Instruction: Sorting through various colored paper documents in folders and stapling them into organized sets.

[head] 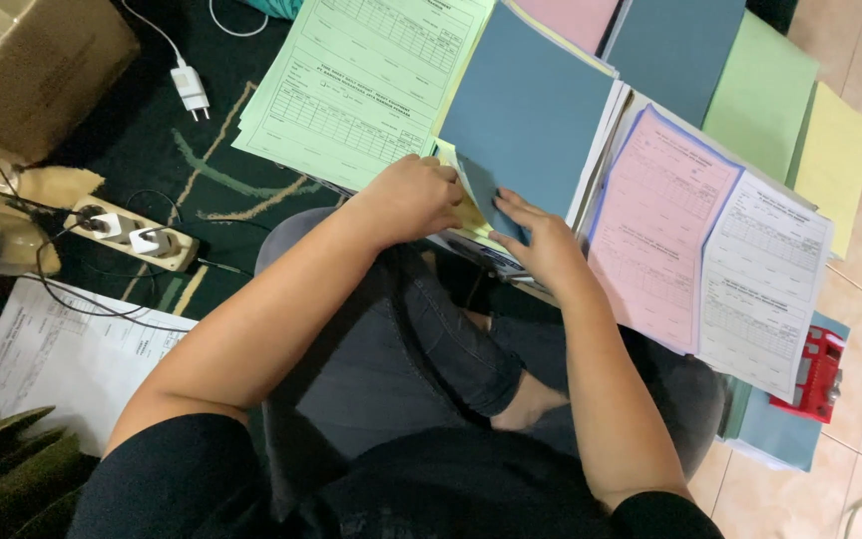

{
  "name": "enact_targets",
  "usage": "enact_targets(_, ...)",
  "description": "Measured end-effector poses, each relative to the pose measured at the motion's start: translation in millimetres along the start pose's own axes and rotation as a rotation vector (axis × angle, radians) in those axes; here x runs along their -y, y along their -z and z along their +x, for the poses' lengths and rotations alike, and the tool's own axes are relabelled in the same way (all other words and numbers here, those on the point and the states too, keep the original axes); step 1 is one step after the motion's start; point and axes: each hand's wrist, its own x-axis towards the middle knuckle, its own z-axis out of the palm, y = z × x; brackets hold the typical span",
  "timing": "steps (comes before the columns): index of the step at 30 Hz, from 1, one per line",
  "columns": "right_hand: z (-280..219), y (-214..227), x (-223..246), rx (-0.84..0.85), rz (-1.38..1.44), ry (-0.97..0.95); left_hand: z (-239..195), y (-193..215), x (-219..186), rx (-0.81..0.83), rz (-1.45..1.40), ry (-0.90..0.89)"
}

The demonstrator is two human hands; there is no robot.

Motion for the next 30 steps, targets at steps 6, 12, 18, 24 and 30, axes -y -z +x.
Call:
enact_targets(6,-4.6,-1.2,5.7,-0.027,-0.034,-0.013,4.9,-26.6,6.6,-0.101,0.173,0.015)
enact_targets(12,-3.5,-24.4,20.2,-0.115,-0.372,-0.054,6.1,0.3,-5.7,-0.515,0.165,-0.077)
enact_targets(18,20.3,6.0,-8.1,-0.231,-0.343,-0.245,-46.5,32.4,72.2,-0.404,0.02,0.179)
enact_targets(24,56.1,48.1,99.4,-0.612,-0.55,0.14,-115.1,49.0,153.5,0.088,0.033,0.37)
enact_targets(30,146.7,-45.2,149.1,-0.371,-0.59,0.25,-120.1,52.5,158.2,0.076,-0.004,0.311)
